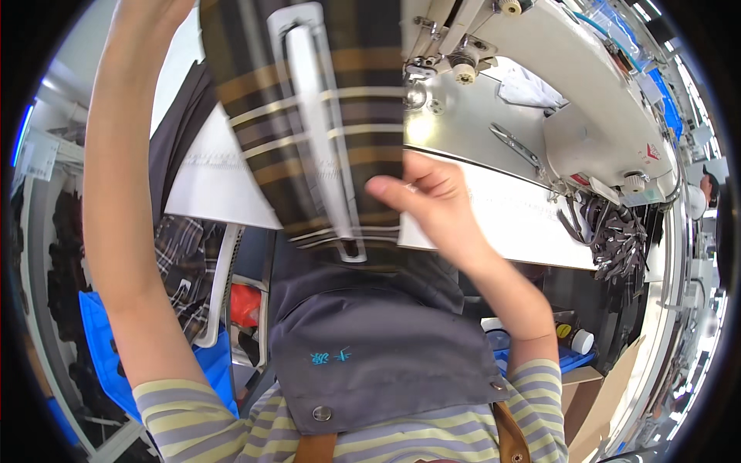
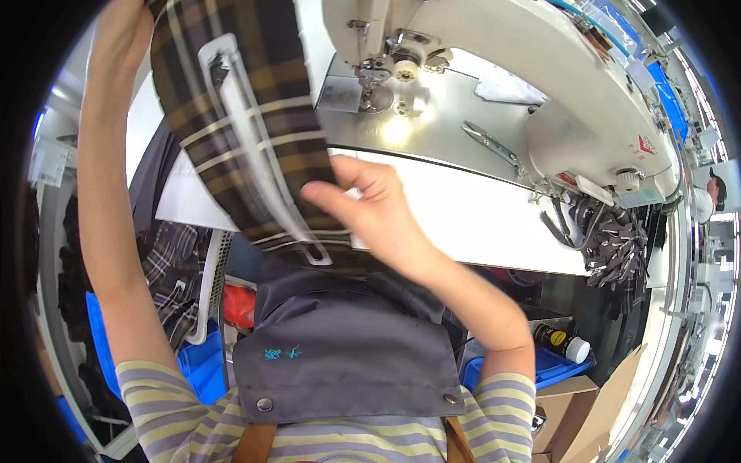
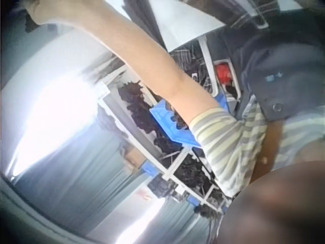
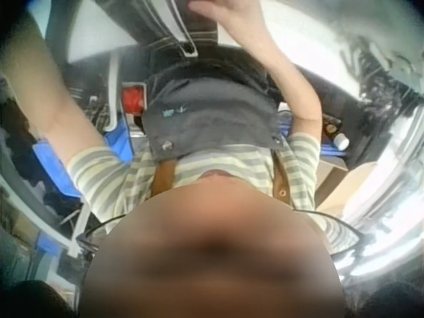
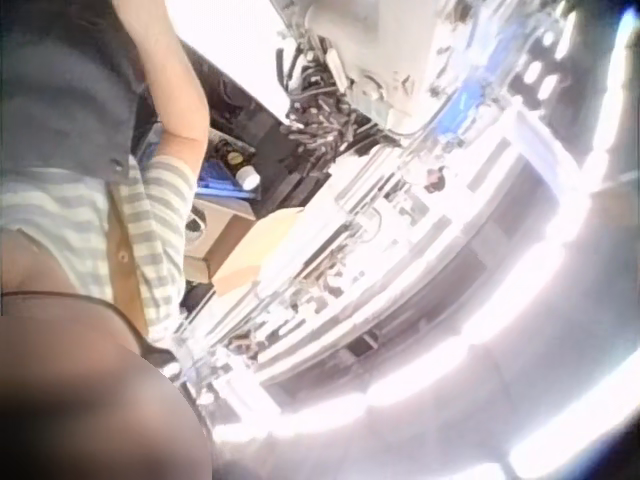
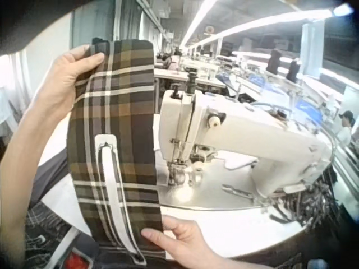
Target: Sewing zippers onto fabric pieces using an industrial sewing machine.
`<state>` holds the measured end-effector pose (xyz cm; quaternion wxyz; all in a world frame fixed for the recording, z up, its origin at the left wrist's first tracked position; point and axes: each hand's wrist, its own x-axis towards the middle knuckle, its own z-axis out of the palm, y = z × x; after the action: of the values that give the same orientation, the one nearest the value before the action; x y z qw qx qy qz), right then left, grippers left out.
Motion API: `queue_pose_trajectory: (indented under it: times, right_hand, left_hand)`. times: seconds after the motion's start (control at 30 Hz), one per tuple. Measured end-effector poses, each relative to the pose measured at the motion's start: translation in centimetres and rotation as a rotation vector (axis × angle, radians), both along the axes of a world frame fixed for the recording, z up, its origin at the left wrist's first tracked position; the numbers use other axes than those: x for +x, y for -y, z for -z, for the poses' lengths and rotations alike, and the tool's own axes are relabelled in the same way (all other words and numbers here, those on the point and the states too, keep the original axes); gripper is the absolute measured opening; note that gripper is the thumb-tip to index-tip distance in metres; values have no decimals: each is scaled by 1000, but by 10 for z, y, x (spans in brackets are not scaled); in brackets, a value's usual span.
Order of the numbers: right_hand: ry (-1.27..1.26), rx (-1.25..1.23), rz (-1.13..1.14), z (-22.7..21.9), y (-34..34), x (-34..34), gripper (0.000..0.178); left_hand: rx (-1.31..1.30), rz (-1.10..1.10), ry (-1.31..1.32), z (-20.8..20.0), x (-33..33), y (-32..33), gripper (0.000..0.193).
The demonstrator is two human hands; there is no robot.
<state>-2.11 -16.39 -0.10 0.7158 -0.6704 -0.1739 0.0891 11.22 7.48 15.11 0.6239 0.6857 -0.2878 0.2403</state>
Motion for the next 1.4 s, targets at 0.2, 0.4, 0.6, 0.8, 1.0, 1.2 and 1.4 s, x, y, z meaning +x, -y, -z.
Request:
queue_pose_trajectory:
  times: [0.2, 0.4, 0.6, 0.8, 1.0, 1.2, 1.4]
  right_hand:
    - [-57, -187, 176, 39, 5, -19, 68]
    - [444, -527, 10, 39, 17, 6, 46]
    - [883, -763, -21, 54, 27, 35, 46]
    - [1033, -866, 0, 48, 28, 45, 34]
    - [1100, -893, 89, 55, 30, 100, 33]
    - [1010, -1116, 205, 52, 59, 107, 34]
    - [955, -1133, 198, 35, 77, 78, 17]
  left_hand:
    - [159, -127, -463, 147, 78, -20, 30]
    - [418, -432, -190, 217, 76, 3, 26]
    - [796, 45, 465, 200, 22, 53, 18]
    - [1090, -209, 354, 212, 9, 64, 26]
    - [1085, -39, 129, 209, 82, 67, 32]
    - [987, -174, -193, 191, 71, 65, 25]
    - [1043, -150, 116, 207, -5, 69, 31]
